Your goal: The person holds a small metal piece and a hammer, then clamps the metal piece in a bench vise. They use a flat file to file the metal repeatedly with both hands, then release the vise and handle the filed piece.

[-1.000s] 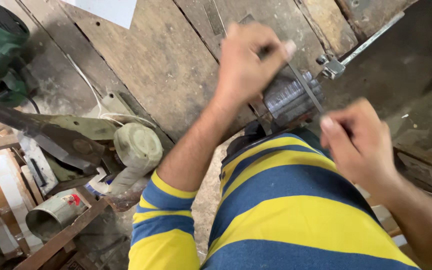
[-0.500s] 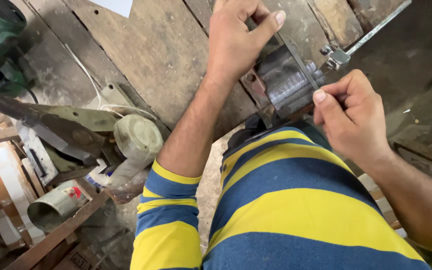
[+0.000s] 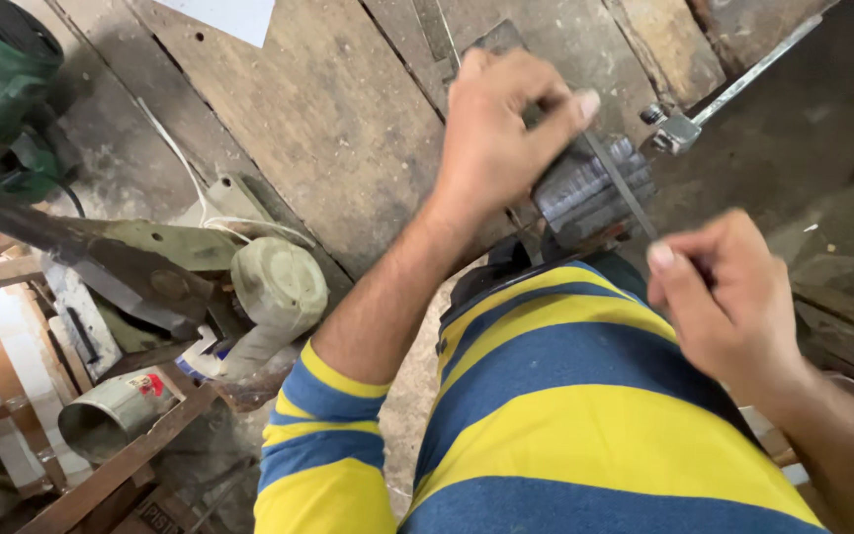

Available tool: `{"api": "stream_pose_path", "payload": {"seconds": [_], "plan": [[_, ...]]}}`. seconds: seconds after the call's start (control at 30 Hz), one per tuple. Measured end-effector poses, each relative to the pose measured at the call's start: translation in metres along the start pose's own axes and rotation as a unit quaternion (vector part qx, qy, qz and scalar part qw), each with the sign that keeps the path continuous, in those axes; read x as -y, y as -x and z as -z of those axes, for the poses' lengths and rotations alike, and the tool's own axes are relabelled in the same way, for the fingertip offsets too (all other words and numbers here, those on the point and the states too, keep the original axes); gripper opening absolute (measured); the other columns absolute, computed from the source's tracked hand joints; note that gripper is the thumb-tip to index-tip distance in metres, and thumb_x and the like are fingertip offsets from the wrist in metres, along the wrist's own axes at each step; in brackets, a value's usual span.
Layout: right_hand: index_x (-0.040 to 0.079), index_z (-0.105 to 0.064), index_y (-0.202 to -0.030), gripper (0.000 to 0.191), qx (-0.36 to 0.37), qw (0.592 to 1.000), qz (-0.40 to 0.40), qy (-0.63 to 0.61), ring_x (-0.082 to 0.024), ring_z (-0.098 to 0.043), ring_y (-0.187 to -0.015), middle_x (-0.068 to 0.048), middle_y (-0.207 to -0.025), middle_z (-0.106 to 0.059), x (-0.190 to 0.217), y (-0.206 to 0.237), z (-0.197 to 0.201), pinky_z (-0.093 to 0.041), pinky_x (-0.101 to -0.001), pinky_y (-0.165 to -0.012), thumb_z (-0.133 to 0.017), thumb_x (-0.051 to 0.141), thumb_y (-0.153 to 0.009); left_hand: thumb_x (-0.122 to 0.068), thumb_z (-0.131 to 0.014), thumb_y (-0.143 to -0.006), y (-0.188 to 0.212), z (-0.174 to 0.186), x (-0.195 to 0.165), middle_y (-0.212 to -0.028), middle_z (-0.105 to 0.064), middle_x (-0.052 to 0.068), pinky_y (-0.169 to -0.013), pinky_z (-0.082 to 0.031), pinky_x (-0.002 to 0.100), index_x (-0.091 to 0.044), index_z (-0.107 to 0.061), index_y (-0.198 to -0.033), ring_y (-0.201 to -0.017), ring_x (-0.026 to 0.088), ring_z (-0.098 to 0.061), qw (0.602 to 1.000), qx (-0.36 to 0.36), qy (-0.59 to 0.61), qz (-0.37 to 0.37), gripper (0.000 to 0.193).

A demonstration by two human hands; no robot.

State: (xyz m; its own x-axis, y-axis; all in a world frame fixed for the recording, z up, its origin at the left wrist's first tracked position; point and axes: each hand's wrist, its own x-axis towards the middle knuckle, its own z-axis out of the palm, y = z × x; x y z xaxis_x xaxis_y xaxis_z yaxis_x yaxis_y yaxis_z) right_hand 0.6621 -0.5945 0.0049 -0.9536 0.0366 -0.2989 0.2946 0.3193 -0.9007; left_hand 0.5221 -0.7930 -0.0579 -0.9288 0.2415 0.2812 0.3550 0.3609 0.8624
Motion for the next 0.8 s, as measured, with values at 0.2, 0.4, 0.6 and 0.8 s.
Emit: {"api": "stream_pose_path", "payload": {"seconds": [0.2,0.4,0.6,0.8], "plan": [[0.003,-0.048,-0.104,0.016,-0.004,0.999,-0.004,-0.044,-0.003,-0.049,-0.055,-0.003,-0.073,-0.062,-0.015,-0.002,-0.002,-0.039,-0.0207,-0.049,-0.06,0.012,-0.108,-0.024,-0.085,-0.087,-0.007,0.003,-0.001,-0.081,-0.067,0.0,-0.088,-0.046,0.038,-0.01,-0.07,-0.079,-0.088,0.021,-0.058,0.999,-0.014,0.005,0.03,0.022],[0.003,-0.049,-0.101,0.014,-0.012,1.0,0.004,0.019,-0.004,-0.05,-0.056,-0.003,-0.07,-0.062,-0.009,0.005,0.003,-0.041,-0.0212,-0.049,-0.06,0.01,-0.106,-0.023,-0.085,-0.083,0.001,-0.001,-0.005,-0.082,-0.067,0.001,-0.081,-0.045,0.038,-0.01,-0.071,-0.076,-0.091,0.024,-0.053,1.0,-0.018,-0.002,0.026,0.02],[0.002,-0.049,-0.104,0.016,-0.005,0.999,0.025,-0.045,-0.003,-0.051,-0.062,-0.002,-0.074,-0.062,-0.055,-0.016,-0.001,-0.041,-0.0205,-0.054,-0.061,0.011,-0.109,-0.021,-0.085,-0.083,-0.009,-0.003,0.036,-0.08,-0.067,0.002,-0.083,-0.046,0.038,-0.006,-0.068,-0.076,-0.082,0.02,-0.056,0.998,-0.05,-0.03,0.015,0.024],[0.001,-0.049,-0.105,0.016,-0.009,0.999,0.035,-0.001,-0.003,-0.053,-0.062,-0.002,-0.074,-0.063,-0.03,-0.002,-0.001,-0.043,-0.0208,-0.055,-0.061,0.011,-0.109,-0.024,-0.086,-0.083,-0.008,-0.003,0.01,-0.076,-0.066,0.001,-0.077,-0.047,0.035,-0.009,-0.068,-0.076,-0.082,0.021,-0.057,0.998,-0.045,0.008,0.049,0.025]]}}
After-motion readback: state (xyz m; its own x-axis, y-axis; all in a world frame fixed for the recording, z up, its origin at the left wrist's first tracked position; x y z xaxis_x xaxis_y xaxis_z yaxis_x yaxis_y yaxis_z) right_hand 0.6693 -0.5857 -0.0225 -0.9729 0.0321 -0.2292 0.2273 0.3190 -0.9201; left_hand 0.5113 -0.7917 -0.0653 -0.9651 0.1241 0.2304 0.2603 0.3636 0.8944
